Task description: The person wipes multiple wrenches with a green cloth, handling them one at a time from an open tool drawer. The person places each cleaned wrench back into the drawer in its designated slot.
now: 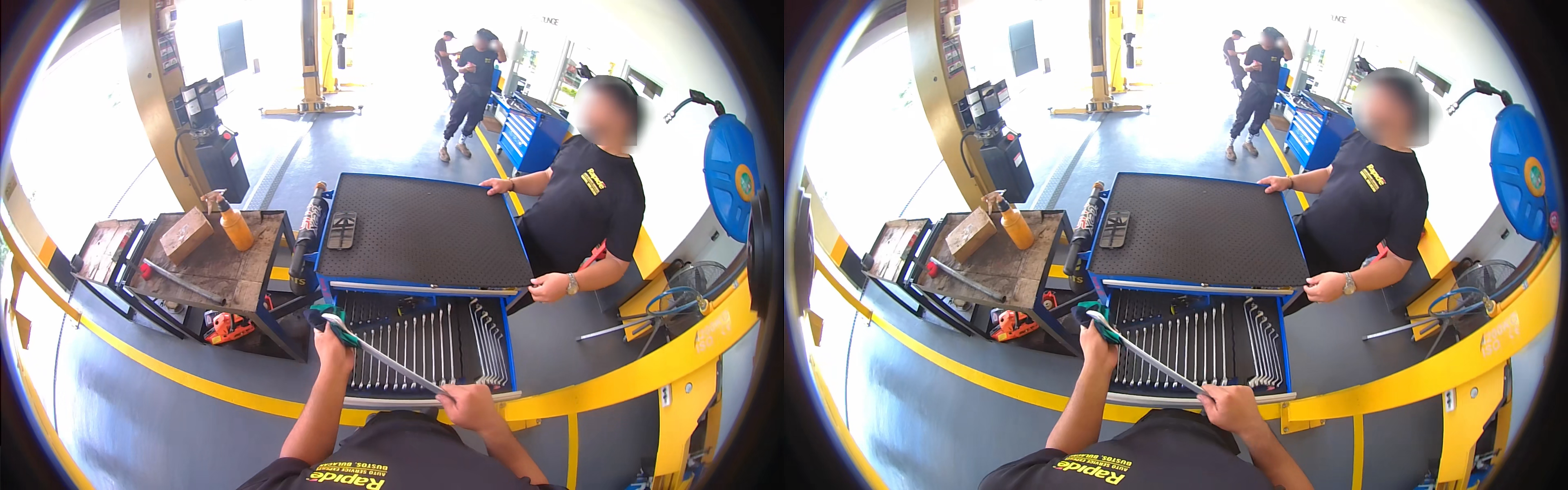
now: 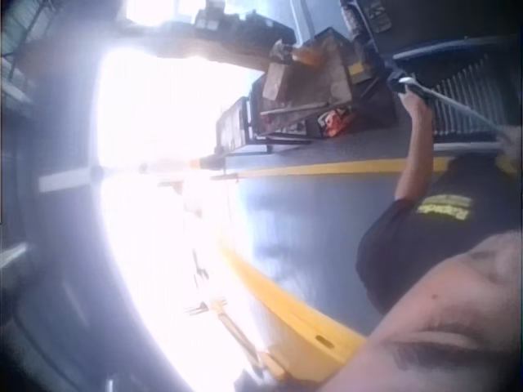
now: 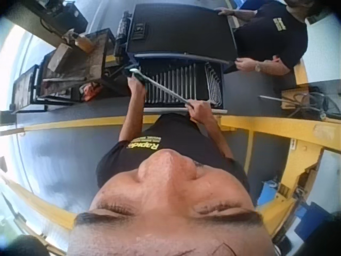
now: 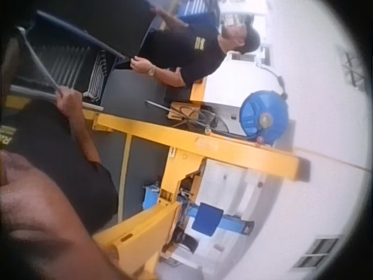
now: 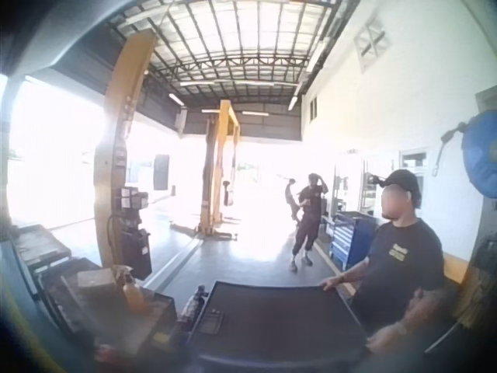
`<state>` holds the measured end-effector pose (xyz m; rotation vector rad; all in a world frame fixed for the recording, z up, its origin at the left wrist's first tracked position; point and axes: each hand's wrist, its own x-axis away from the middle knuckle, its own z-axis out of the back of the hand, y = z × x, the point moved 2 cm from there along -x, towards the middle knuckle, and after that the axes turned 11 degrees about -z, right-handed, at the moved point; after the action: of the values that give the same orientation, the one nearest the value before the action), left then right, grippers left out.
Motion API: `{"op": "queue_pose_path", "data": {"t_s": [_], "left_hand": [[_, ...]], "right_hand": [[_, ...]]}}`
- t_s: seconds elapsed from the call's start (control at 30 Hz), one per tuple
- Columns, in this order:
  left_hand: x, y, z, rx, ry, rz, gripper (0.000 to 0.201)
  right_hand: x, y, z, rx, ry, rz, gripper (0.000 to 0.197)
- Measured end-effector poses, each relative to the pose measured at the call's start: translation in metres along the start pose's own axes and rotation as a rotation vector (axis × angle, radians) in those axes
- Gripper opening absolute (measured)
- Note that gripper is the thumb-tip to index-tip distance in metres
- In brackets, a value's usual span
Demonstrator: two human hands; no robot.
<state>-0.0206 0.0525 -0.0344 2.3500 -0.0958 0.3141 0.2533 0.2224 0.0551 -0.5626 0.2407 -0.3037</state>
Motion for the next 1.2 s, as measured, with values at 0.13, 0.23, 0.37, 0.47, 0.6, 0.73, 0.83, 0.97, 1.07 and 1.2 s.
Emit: {"op": "queue_pose_path", "data": {"t_s": [0.13,0.23,0.37,0.47,0.6,0.73,0.83,0.97,1.07,1.2], "left_hand": [[-0.001,-0.008,-0.011,0.145,0.156,0.115,0.018],[-0.001,0.002,-0.008,0.259,-0.031,0.08,0.033],[0.012,0.056,-0.034,0.357,-0.363,0.04,0.046],[0.008,0.076,-0.031,0.082,-0.599,0.055,0.033],[0.004,0.079,-0.017,-0.349,-0.809,-0.025,0.023],[0.009,0.088,-0.02,-0.469,-0.895,-0.056,0.022],[0.006,0.097,-0.033,-0.617,-1.056,-0.099,0.019],[0.013,0.108,-0.012,-0.775,-1.139,0.117,0.017],[0.011,0.102,-0.011,-1.049,-1.325,0.152,0.022],[0.034,0.086,-0.019,-1.318,-1.627,0.214,0.029]], "right_hand": [[0.004,-0.001,-0.019,-0.091,0.007,-0.084,0.017],[0.01,0.001,-0.019,-0.281,-0.162,-0.235,0.017],[0.013,-0.002,-0.001,-0.432,-0.297,-0.369,0.017],[0.013,-0.004,0.01,-0.41,-0.302,-0.335,0.016],[0.013,-0.001,0.016,-0.359,-0.3,-0.283,0.017],[0.017,0.003,0.016,-0.363,-0.361,-0.314,0.018],[0.008,0.008,0.025,-0.337,-0.392,-0.324,0.019],[0.018,0.01,0.025,-0.38,-0.517,-0.378,0.021],[0.011,0.015,0.049,-0.4,-0.534,-0.418,0.023],[0.011,0.038,0.064,-0.516,-0.33,-0.478,0.025]]}}
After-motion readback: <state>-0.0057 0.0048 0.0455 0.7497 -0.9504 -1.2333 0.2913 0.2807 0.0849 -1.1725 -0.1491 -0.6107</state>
